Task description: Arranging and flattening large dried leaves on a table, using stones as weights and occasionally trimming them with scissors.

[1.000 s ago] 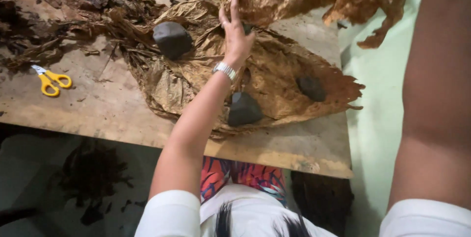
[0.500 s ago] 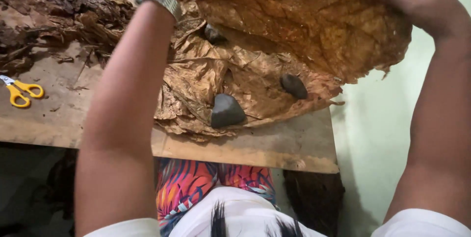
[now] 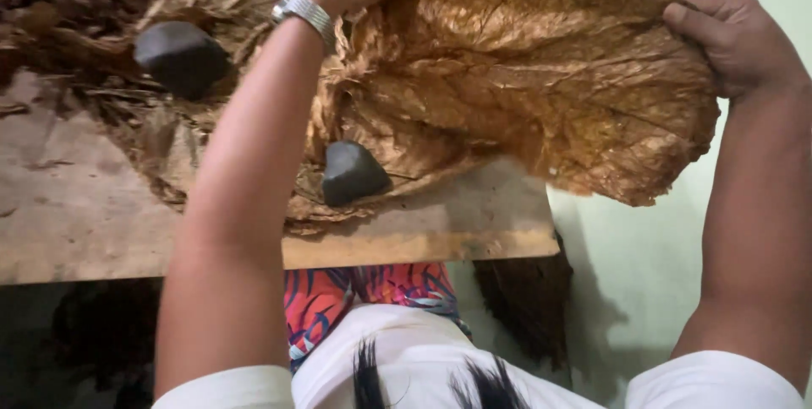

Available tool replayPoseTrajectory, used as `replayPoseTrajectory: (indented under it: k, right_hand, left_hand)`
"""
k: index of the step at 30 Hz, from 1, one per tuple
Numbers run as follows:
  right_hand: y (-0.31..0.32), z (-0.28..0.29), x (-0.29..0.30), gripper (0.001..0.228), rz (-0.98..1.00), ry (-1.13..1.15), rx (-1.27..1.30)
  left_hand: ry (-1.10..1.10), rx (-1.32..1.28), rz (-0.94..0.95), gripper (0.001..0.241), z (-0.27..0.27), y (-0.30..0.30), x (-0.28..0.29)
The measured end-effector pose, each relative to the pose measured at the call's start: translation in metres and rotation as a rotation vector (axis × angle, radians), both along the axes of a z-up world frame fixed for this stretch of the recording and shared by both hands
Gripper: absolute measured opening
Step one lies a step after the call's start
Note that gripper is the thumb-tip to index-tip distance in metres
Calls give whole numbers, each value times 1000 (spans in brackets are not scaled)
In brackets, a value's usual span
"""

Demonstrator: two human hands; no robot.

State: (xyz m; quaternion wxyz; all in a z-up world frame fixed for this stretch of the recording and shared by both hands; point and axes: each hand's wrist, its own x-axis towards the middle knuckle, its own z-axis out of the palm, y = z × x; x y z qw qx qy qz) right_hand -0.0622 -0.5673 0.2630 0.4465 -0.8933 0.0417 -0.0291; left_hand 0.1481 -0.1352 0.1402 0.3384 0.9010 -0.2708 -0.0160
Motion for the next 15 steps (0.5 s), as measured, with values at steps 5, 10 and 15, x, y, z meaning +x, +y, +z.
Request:
replayPoseTrajectory:
  k: [5,10,15]
  right_hand:
    - [-38,-11,-15,34,-43,18,112]
    - [-53,-29,-73,49,-59,-34,70]
    - [-87,-61,-145,29,-102,-33,77]
  left_hand:
    - [66,-319,-21,29,-33,-54,-19]
    - [95,-391,77,29,-54,-111,-8]
    - [40,-396,21,23,-20,-117,-22]
